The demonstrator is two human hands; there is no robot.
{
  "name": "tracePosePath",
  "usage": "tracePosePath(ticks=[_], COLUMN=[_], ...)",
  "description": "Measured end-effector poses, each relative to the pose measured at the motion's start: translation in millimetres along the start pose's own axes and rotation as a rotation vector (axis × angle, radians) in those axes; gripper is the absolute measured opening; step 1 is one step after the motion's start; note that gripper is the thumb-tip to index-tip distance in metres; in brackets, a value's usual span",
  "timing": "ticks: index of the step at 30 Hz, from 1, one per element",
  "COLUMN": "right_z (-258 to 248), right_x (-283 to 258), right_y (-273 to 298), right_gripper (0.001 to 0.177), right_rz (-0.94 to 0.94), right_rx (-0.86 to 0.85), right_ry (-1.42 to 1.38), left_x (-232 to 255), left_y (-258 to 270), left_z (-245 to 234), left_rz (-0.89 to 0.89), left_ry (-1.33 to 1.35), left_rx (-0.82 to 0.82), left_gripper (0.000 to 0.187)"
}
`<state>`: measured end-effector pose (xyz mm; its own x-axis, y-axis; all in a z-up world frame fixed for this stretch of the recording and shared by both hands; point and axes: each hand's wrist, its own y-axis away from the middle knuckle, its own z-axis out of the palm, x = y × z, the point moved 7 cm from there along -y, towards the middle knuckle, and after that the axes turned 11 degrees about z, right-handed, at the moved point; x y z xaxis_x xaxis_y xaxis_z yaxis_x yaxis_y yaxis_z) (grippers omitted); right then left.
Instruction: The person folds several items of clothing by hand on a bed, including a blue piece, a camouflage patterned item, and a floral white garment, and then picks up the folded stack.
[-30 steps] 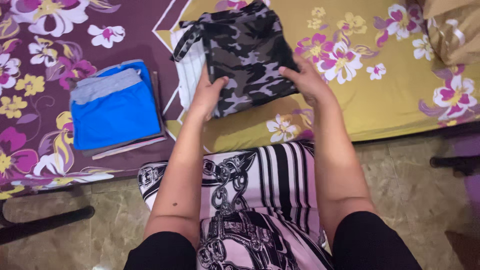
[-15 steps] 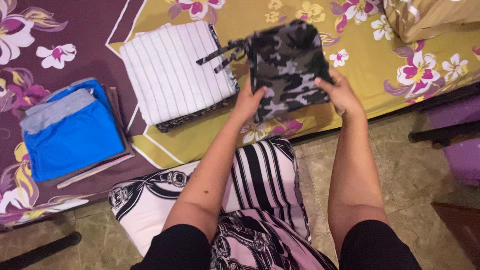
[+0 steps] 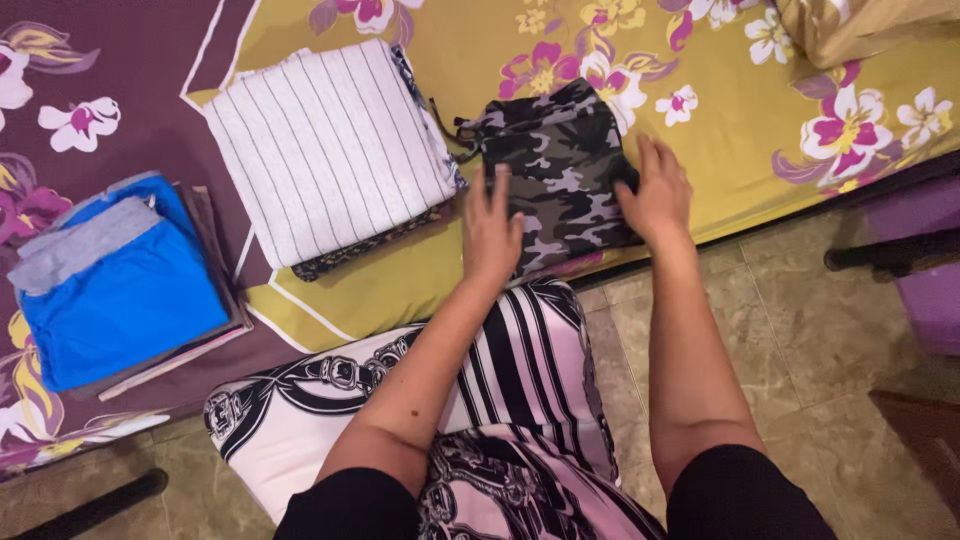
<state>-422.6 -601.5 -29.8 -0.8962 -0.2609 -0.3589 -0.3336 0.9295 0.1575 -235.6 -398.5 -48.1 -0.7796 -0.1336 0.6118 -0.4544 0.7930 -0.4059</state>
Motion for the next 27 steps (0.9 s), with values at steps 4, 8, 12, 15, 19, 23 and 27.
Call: tracePosePath(ticks=[4,8,12,15,19,23,27], right_z=[18.7,63.5,72.5,65.9,52.0,46.3,74.4], right_x=[-59.1,-53.6,-46.3,-58.3,-105.0,-173.4,-217.5], right_y=[7.4,-6.6,-16.8,-16.1,19.2,55.9,70.2], right_gripper=[0.073,0.075,0.077,0.078,0.063,0.034,0.036], right_rz=[-0.309,-0.221,-0.193,-0.172,-0.31,-0.511,-0.4], right_rx=[0.221,0.129,0.07,0.073,0.217,0.101,-0.103], right_ry=[-0.014,0.055,0.069,0.128,-0.074,-0.509,-0.69], left_x=[12.1,-15.9,-19.9,-10.6,13.0,8.3,-39.4], left_y=[-11.0,-8.8,-13.7,-14.5,-1.2,13.3,27.5], left_z=[15.6,28.4,27.7,9.3,-74.5,-162.2,-231.8], left_rz=[0.181,0.033,-0.001,-0.007,0.164,0.184,0.156], left_ry=[-0.249,-0.204,-0.138,-0.103,0.041,0.012,-0.257], left_rx=[-0.181,-0.348,-0.421,-0.464,-0.173,0.11,0.372], left_gripper=[0.079,0.085,0.086,0.078,0.067,0.038,0.035])
